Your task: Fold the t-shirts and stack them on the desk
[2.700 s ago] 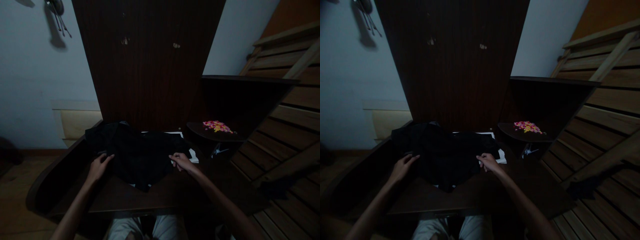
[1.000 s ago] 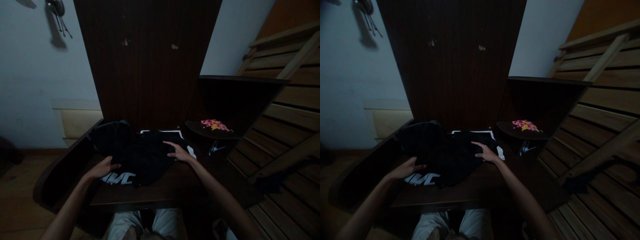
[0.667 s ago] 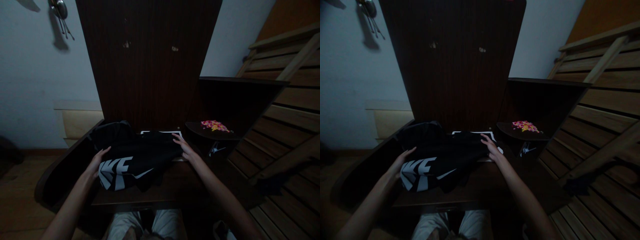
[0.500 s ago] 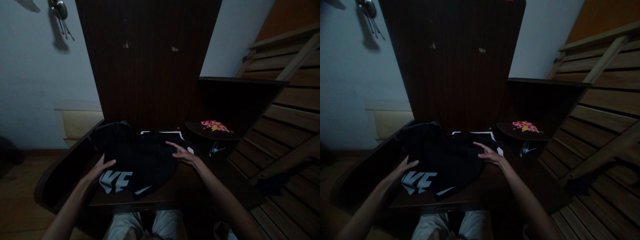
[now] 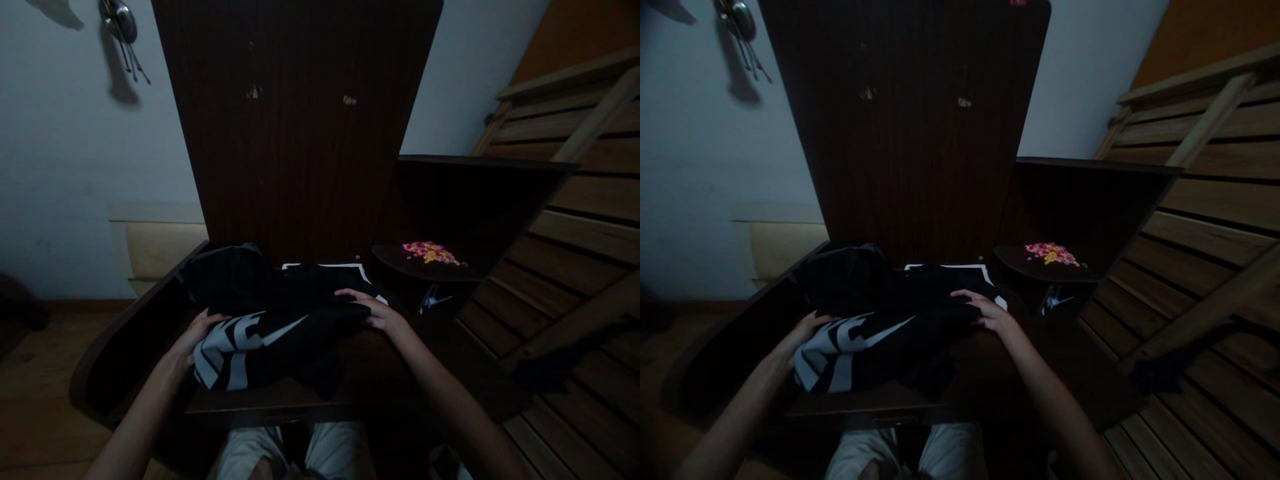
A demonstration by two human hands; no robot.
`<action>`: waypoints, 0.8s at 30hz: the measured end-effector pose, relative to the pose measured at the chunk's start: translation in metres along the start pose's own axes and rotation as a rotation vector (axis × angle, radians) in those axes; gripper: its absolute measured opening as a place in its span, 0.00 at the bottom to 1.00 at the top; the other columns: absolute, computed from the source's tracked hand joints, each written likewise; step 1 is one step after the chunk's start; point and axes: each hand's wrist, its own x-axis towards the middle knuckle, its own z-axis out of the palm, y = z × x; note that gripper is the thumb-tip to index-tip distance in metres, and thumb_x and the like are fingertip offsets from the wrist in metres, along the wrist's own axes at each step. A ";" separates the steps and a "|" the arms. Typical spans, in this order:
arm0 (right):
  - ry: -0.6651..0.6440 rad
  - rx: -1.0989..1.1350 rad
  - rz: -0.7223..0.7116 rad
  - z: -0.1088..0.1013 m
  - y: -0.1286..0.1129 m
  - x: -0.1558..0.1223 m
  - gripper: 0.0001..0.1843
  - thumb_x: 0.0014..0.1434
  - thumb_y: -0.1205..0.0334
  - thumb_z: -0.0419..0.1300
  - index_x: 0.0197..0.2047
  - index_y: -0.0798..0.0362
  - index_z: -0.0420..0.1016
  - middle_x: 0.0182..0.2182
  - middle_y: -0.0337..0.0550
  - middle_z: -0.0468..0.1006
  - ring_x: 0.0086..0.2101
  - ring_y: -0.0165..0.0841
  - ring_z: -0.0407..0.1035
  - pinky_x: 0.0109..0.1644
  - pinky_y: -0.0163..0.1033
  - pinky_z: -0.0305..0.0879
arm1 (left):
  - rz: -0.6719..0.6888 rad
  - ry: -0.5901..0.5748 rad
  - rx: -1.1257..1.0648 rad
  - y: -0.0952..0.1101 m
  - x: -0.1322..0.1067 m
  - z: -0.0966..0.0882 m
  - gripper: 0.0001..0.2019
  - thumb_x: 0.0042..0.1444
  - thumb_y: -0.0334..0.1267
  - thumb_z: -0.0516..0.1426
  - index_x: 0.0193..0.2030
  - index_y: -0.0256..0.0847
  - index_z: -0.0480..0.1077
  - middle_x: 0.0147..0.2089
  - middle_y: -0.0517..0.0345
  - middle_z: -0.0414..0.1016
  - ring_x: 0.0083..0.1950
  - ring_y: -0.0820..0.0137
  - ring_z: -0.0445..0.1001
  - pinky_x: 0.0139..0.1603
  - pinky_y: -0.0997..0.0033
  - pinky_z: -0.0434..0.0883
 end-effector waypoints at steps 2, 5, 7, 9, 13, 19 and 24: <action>0.011 0.008 0.071 -0.003 0.004 0.004 0.22 0.50 0.64 0.65 0.50 0.48 0.75 0.21 0.29 0.71 0.16 0.22 0.61 0.19 0.26 0.57 | -0.020 -0.017 0.030 -0.002 0.001 0.000 0.17 0.39 0.27 0.64 0.38 0.40 0.70 0.34 0.55 0.80 0.34 0.63 0.80 0.33 0.69 0.76; 0.053 -0.037 0.110 -0.007 0.014 0.007 0.19 0.51 0.62 0.65 0.48 0.48 0.74 0.22 0.29 0.72 0.16 0.22 0.60 0.17 0.26 0.54 | -0.011 -0.127 0.087 -0.010 0.002 -0.004 0.25 0.38 0.27 0.67 0.46 0.42 0.71 0.42 0.52 0.81 0.41 0.62 0.81 0.39 0.68 0.77; 0.060 -0.035 0.090 -0.010 0.021 0.006 0.19 0.50 0.61 0.66 0.47 0.48 0.74 0.26 0.32 0.75 0.19 0.24 0.65 0.20 0.27 0.59 | 0.012 -0.117 0.086 -0.015 0.004 -0.008 0.30 0.37 0.29 0.70 0.51 0.42 0.71 0.46 0.50 0.81 0.46 0.61 0.80 0.43 0.69 0.76; 0.036 0.010 0.037 -0.011 0.024 0.004 0.21 0.49 0.61 0.68 0.47 0.48 0.75 0.31 0.34 0.78 0.27 0.26 0.71 0.28 0.29 0.66 | 0.015 -0.033 0.044 -0.017 0.009 -0.012 0.33 0.40 0.33 0.71 0.56 0.42 0.70 0.49 0.47 0.79 0.47 0.63 0.80 0.44 0.71 0.75; 0.019 0.068 -0.048 -0.012 0.026 -0.005 0.28 0.44 0.61 0.72 0.50 0.46 0.74 0.42 0.37 0.77 0.40 0.30 0.74 0.42 0.33 0.69 | 0.024 0.149 -0.055 -0.015 0.021 -0.013 0.36 0.46 0.36 0.68 0.63 0.38 0.66 0.46 0.47 0.78 0.37 0.71 0.79 0.39 0.75 0.74; -0.097 -0.033 0.001 -0.013 0.023 -0.020 0.35 0.39 0.62 0.75 0.53 0.46 0.73 0.43 0.38 0.76 0.41 0.32 0.72 0.37 0.31 0.69 | 0.146 0.319 0.029 -0.020 0.032 -0.006 0.43 0.43 0.34 0.70 0.67 0.43 0.60 0.61 0.42 0.70 0.56 0.62 0.75 0.52 0.70 0.74; -0.176 -0.256 0.156 -0.018 0.015 -0.032 0.36 0.46 0.52 0.73 0.58 0.45 0.70 0.32 0.34 0.74 0.23 0.24 0.67 0.20 0.26 0.59 | 0.273 0.329 0.082 -0.020 0.037 -0.013 0.48 0.46 0.33 0.67 0.72 0.47 0.48 0.64 0.43 0.66 0.60 0.58 0.72 0.54 0.65 0.74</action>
